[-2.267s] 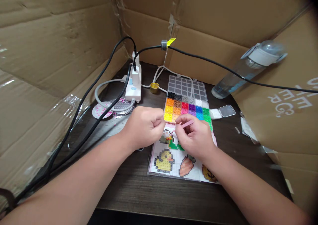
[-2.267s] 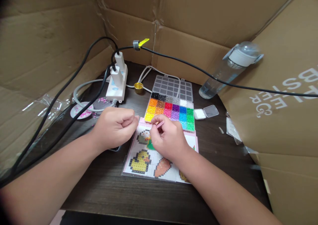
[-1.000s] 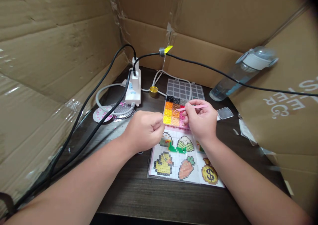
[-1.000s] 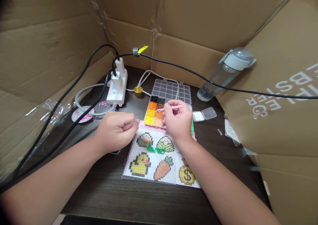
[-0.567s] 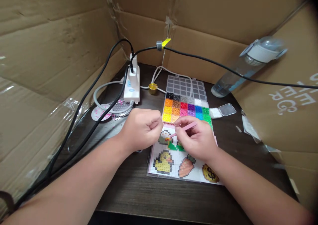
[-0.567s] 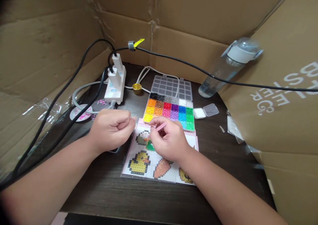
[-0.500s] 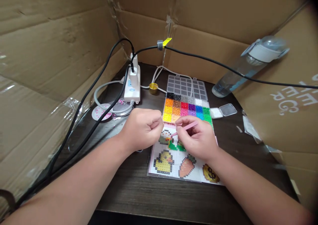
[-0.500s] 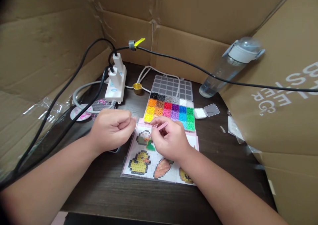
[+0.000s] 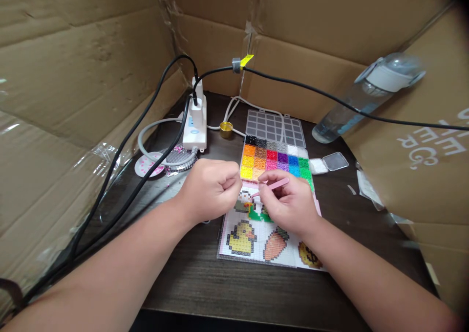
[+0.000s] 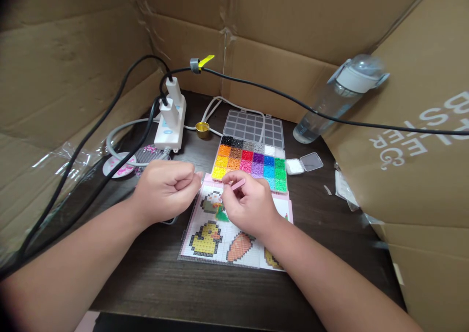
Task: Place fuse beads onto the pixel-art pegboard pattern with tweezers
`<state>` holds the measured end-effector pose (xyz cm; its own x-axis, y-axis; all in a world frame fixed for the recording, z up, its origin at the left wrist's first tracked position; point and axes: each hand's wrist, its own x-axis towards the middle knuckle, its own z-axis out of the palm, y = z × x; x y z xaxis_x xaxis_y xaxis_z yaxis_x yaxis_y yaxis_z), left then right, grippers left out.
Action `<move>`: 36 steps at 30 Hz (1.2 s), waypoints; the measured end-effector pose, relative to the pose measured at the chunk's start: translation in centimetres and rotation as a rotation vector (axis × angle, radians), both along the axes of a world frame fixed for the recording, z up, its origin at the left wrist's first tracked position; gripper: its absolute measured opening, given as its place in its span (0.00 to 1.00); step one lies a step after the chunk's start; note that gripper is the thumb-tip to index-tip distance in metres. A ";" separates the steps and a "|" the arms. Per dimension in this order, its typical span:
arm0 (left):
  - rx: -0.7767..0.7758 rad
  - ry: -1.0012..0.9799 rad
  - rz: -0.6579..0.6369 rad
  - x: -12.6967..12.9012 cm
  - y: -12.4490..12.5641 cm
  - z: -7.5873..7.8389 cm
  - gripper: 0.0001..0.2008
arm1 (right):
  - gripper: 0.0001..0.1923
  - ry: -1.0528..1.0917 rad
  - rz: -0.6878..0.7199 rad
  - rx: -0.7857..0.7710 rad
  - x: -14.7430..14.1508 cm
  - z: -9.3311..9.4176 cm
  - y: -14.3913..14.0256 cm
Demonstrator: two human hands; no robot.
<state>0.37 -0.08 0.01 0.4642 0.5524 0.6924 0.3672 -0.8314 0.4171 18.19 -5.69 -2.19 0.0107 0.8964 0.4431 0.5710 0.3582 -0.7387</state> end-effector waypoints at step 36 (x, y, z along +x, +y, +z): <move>0.000 0.008 0.000 -0.1 -0.1 0.1 0.19 | 0.06 -0.104 -0.006 0.132 -0.1 0.4 0.2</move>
